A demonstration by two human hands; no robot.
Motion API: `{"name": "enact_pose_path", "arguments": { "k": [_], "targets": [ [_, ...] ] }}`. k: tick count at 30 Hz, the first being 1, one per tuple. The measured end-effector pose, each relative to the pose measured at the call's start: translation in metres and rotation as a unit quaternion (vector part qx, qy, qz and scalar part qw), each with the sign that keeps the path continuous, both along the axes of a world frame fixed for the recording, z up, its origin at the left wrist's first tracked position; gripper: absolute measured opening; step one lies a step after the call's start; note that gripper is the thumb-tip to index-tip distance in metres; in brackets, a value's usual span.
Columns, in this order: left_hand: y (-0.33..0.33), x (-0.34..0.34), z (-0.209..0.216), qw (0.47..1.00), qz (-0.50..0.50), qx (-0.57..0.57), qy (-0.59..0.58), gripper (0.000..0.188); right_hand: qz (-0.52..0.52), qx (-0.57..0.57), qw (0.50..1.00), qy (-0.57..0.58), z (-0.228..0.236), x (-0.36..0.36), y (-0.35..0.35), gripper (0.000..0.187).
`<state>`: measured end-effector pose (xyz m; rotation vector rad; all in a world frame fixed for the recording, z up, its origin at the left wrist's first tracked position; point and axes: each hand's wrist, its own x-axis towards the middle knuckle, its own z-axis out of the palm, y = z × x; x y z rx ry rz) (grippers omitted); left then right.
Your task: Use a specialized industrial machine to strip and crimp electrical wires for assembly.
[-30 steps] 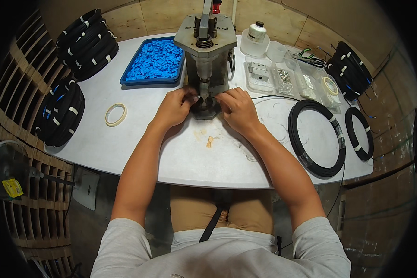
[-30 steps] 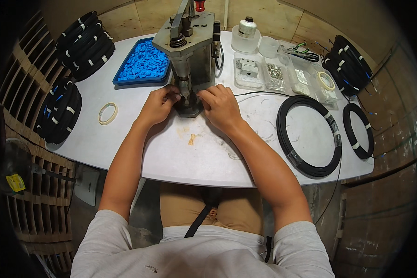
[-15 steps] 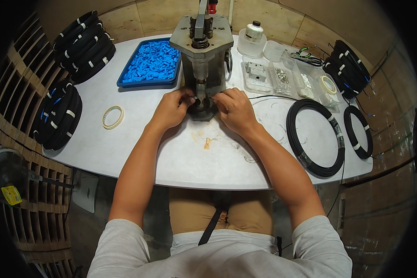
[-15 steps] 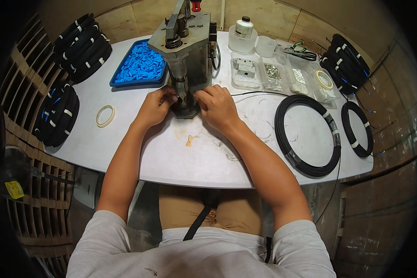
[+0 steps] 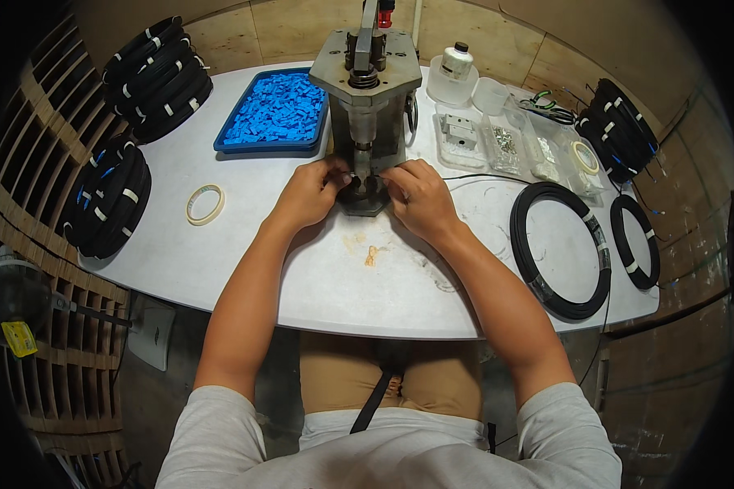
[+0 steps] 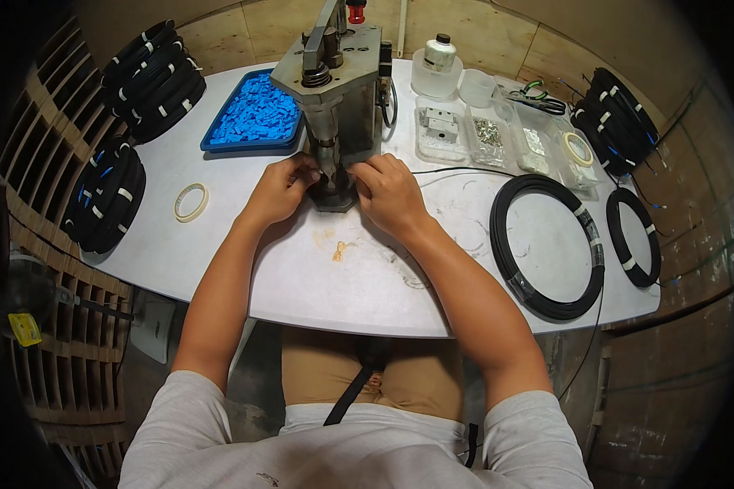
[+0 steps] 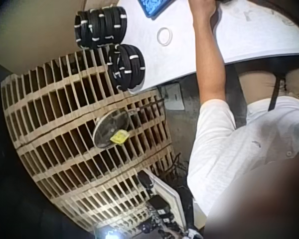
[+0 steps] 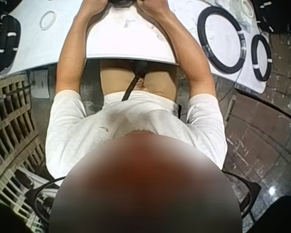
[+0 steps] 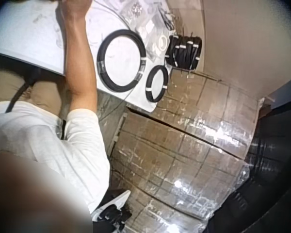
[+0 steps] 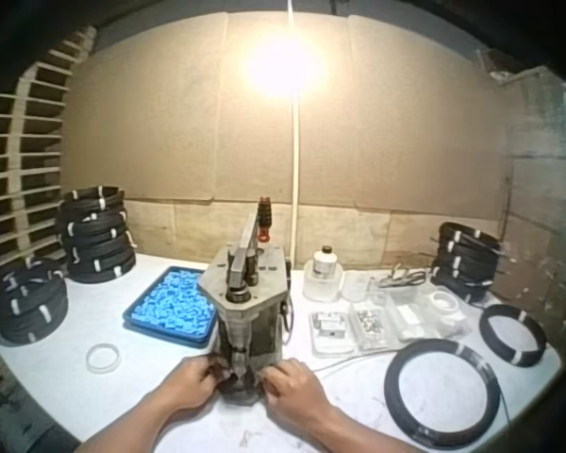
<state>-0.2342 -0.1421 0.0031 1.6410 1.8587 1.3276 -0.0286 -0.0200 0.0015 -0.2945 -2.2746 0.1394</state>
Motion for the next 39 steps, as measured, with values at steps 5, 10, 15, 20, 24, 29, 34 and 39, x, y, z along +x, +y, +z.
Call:
{"name": "enact_pose_path", "arguments": {
  "k": [5, 10, 15, 20, 24, 29, 34, 39],
  "targets": [
    [0.0015, -0.0019, -0.0025, 1.000, -0.001, -0.004, 0.002, 0.016, 0.009, -0.008, 1.000, 0.011, 0.0013, -0.0011, -0.0014, 0.021],
    [0.0014, -0.0013, -0.0018, 1.000, -0.003, 0.004, -0.001, 0.016, 0.007, 0.000, 1.000, 0.008, 0.0006, -0.0009, 0.0002, 0.020],
    [0.0018, -0.0011, -0.0016, 1.000, -0.001, -0.007, -0.006, 0.016, 0.004, 0.002, 1.000, 0.003, 0.0001, 0.0000, 0.0011, 0.021],
    [0.0009, -0.0017, -0.0036, 1.000, 0.000, 0.007, -0.006, 0.016, 0.010, 0.002, 1.000, 0.004, 0.0002, -0.0003, 0.0013, 0.021],
    [0.0014, -0.0022, -0.0042, 1.000, -0.003, 0.013, 0.003, 0.017, 0.007, -0.007, 1.000, 0.003, 0.0003, 0.0007, -0.0001, 0.021],
    [0.0004, -0.0002, 0.0025, 1.000, -0.005, -0.013, 0.003, 0.017, 0.008, -0.004, 1.000, 0.016, 0.0017, 0.0005, 0.0011, 0.022],
    [-0.0002, -0.0017, 0.0026, 0.999, -0.002, -0.037, -0.010, 0.017, 0.002, -0.006, 1.000, -0.013, 0.0021, 0.0015, -0.0005, 0.029],
    [-0.0003, -0.0004, 0.0039, 0.999, -0.002, -0.037, 0.003, 0.017, 0.000, 0.002, 1.000, -0.017, 0.0014, 0.0024, -0.0001, 0.030]
  ]
}}
